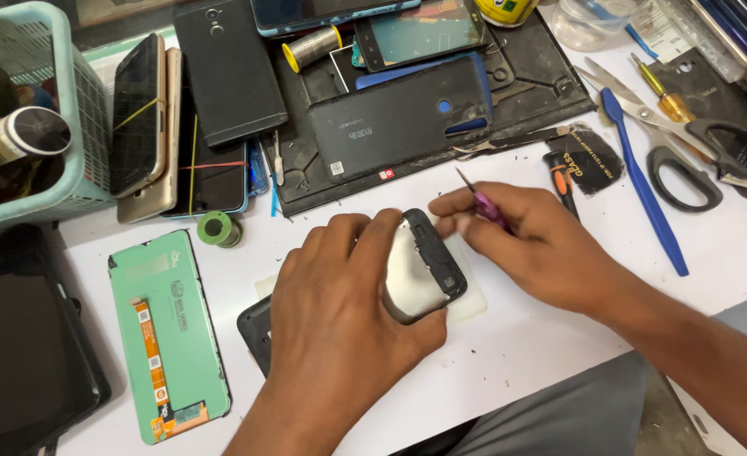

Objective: The person uses a small screwdriver to remove screws from the back of a disassembled mobile phone. They place the screws on the workbench and continue unscrewing additional fasteners from different locations on the phone chassis.

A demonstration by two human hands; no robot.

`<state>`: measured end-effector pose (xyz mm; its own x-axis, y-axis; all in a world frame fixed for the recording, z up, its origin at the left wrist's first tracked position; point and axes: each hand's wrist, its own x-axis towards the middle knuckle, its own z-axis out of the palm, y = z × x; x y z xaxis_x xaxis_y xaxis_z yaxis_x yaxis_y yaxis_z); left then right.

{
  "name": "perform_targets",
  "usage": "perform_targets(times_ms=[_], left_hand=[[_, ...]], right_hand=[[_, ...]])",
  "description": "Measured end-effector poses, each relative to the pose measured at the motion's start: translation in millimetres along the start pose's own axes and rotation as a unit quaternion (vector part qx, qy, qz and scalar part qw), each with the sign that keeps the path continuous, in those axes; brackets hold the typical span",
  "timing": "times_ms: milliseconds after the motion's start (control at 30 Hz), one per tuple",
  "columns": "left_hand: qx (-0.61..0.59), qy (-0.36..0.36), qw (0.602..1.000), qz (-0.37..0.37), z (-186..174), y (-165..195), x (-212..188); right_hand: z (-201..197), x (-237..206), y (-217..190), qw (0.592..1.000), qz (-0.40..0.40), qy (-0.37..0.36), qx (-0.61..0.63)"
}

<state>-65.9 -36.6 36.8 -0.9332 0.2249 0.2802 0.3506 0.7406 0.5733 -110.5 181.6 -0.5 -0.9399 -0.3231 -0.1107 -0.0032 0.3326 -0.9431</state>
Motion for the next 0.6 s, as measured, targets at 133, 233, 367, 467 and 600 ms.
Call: perform_targets(times_ms=[133, 233, 367, 467, 600], left_hand=[[-0.013, -0.050, 0.999, 0.003, -2.3, 4.4, -0.3], [-0.017, -0.085, 0.996, 0.023, -0.8, 7.6, -3.9], [-0.014, -0.108, 0.994, 0.028, 2.4, 7.8, -4.7], [0.003, -0.089, 0.995, 0.046, 3.0, 6.2, -3.6], [0.017, -0.070, 0.995, 0.072, 4.7, 5.6, -1.7]], right_hand=[[-1.3, -18.7, -1.9, 0.998, -0.057, -0.015, -0.015], [0.0, -18.0, -4.9, 0.989, 0.141, 0.046, 0.027], [1.2, -14.3, -8.7, 0.991, 0.129, 0.039, 0.026], [2.0, -12.7, -7.4, 0.990, 0.130, 0.041, 0.038], [3.2, -16.0, -2.9, 1.000, 0.008, 0.013, -0.004]])
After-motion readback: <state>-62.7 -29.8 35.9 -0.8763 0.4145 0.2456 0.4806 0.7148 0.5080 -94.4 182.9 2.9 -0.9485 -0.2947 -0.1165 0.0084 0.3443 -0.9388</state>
